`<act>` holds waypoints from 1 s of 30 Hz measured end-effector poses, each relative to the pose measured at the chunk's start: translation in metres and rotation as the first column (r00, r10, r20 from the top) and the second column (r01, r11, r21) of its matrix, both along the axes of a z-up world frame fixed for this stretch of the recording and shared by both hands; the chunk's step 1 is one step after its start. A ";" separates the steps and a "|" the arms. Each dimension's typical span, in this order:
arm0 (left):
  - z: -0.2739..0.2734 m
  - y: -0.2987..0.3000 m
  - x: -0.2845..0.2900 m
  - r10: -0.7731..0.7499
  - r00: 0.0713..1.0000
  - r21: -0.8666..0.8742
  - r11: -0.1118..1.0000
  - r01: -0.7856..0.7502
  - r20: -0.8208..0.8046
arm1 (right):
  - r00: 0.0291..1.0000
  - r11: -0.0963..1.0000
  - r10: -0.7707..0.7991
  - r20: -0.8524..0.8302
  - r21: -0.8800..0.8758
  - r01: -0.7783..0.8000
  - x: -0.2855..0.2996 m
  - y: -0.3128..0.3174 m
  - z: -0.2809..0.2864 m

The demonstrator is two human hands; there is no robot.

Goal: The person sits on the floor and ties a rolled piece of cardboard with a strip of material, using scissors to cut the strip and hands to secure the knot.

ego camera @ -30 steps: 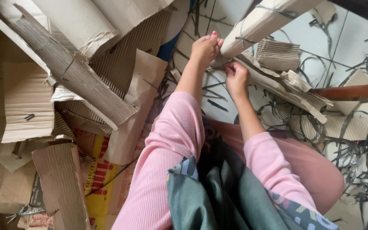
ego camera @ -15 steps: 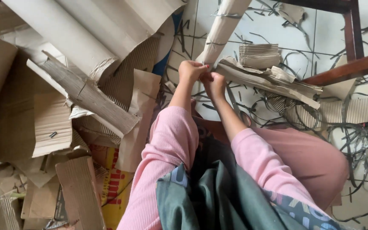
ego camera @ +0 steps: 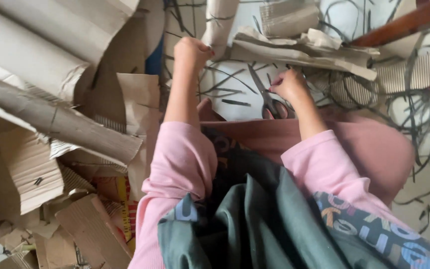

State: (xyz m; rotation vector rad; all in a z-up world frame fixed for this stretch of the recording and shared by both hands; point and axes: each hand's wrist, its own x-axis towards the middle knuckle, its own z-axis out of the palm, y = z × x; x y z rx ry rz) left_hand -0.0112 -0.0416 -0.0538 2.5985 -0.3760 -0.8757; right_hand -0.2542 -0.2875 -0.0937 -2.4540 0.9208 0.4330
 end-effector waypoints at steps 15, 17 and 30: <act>0.045 0.011 -0.019 0.046 0.997 -0.125 0.991 -0.053 -0.062 | 0.956 0.978 0.060 -0.288 -0.175 -0.114 -0.009 0.047 0.011; 0.052 0.010 -0.022 0.036 0.998 -0.127 0.991 -0.041 -0.046 | 0.991 0.976 0.098 -0.094 -0.184 -0.114 -0.017 0.029 -0.027; 0.037 0.015 -0.004 0.138 0.986 -0.071 0.987 -0.145 -0.093 | 0.926 0.962 0.058 -0.374 -0.228 -0.153 -0.009 0.055 0.013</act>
